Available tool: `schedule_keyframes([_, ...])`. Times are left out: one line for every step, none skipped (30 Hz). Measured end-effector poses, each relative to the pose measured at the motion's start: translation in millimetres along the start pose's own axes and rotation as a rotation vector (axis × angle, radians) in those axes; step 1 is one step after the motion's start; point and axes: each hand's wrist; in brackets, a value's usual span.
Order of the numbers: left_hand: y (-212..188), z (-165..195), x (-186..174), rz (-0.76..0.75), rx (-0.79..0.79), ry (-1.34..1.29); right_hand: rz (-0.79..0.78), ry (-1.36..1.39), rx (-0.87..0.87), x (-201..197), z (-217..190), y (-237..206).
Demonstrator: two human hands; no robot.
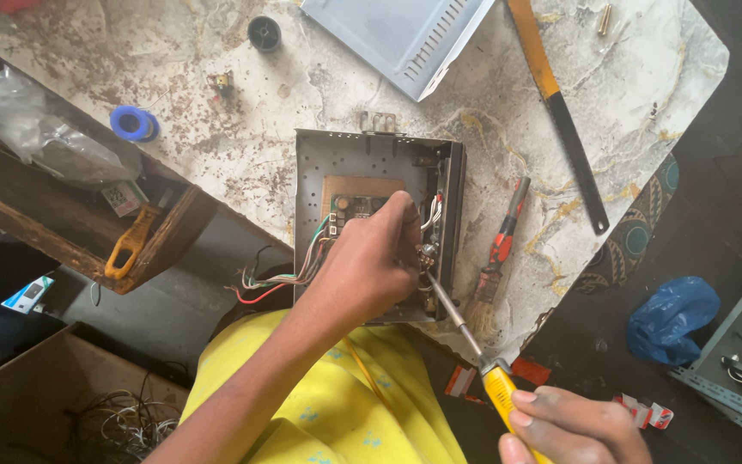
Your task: The person uses a soldering iron to solder wires to a circuit board inside a metal box. They hold the wires in place with one hand while applying the soldering iron with the other, working on the connections within the open box.
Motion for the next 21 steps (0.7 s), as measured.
schedule_keyframes([0.2,-0.4,0.3,0.002,0.001,-0.002,-0.009,0.005,0.005,1.0,0.0,-2.0])
schedule_keyframes([0.0,-0.8,0.7,0.003,0.002,-0.005,-0.019,0.010,0.010,2.0,0.0,-4.0])
schedule_keyframes([-0.2,-1.0,1.3,0.002,-0.002,-0.007,-0.011,0.014,-0.012,3.1,0.1,-5.6])
schedule_keyframes([-0.1,-1.4,1.5,0.002,-0.005,-0.007,-0.001,0.018,-0.034,4.8,-0.1,-6.8])
schedule_keyframes([-0.1,-1.8,1.5,0.003,-0.009,-0.008,0.009,0.022,-0.056,6.2,-0.1,-7.1])
schedule_keyframes([-0.4,-2.1,1.6,0.006,-0.003,0.000,0.005,0.033,-0.073,7.6,-0.3,-7.0])
schedule_keyframes([-0.4,-2.1,1.8,0.008,0.004,0.007,0.002,0.044,-0.090,8.9,0.7,-5.7])
schedule_keyframes([-0.1,-2.1,1.7,0.010,0.012,0.015,0.001,0.054,-0.108,9.9,3.0,-3.8])
schedule_keyframes([0.1,-2.1,1.3,0.009,0.011,0.016,0.016,0.064,-0.149,10.4,6.8,-1.7])
schedule_keyframes([0.1,-1.9,1.1,0.007,0.010,0.015,0.029,0.073,-0.189,10.4,13.6,0.7])
schedule_keyframes([0.1,-1.5,1.1,0.006,0.009,0.014,0.042,0.082,-0.229,9.4,21.0,1.2])
schedule_keyframes([0.3,-1.3,1.0,-0.001,-0.001,0.010,-0.116,0.136,-0.295,7.6,32.4,1.5])
schedule_keyframes([0.5,-1.1,0.7,-0.006,-0.011,0.007,-0.275,0.190,-0.359,5.1,44.5,-0.7])
schedule_keyframes([0.5,-1.1,0.2,-0.012,-0.022,0.004,-0.435,0.244,-0.421,2.1,57.8,-5.1])
schedule_keyframes([0.4,-1.0,0.0,-0.010,-0.024,0.001,-0.540,0.292,-0.033,-1.5,71.1,-12.9])
schedule_keyframes([0.2,-1.0,-0.1,-0.009,-0.027,-0.003,-0.629,0.331,0.361,-5.3,83.0,-23.9])
schedule_keyframes([0.0,-1.0,-0.2,-0.010,-0.028,-0.007,-0.700,0.360,0.761,-8.0,94.8,-35.7])
schedule_keyframes([-0.3,-1.1,0.0,-0.008,-0.030,-0.004,-0.682,0.302,0.628,-9.9,104.6,-48.4])
schedule_keyframes([-0.2,-1.0,0.2,-0.007,-0.030,0.000,-0.661,0.245,0.497,-11.0,113.5,-59.6])
schedule_keyframes([0.0,-1.0,0.2,-0.006,-0.029,0.004,-0.637,0.186,0.365,-11.3,120.7,-68.9])
schedule_keyframes([0.3,-0.9,0.3,-0.006,-0.023,0.001,-0.638,0.267,0.703,-11.4,126.4,-75.5])
Point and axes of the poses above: each hand's wrist, its own y-axis towards the middle knuckle, its own x-axis out of the palm, z = x × y, and after that the axes turned 4 degrees about x, right-handed
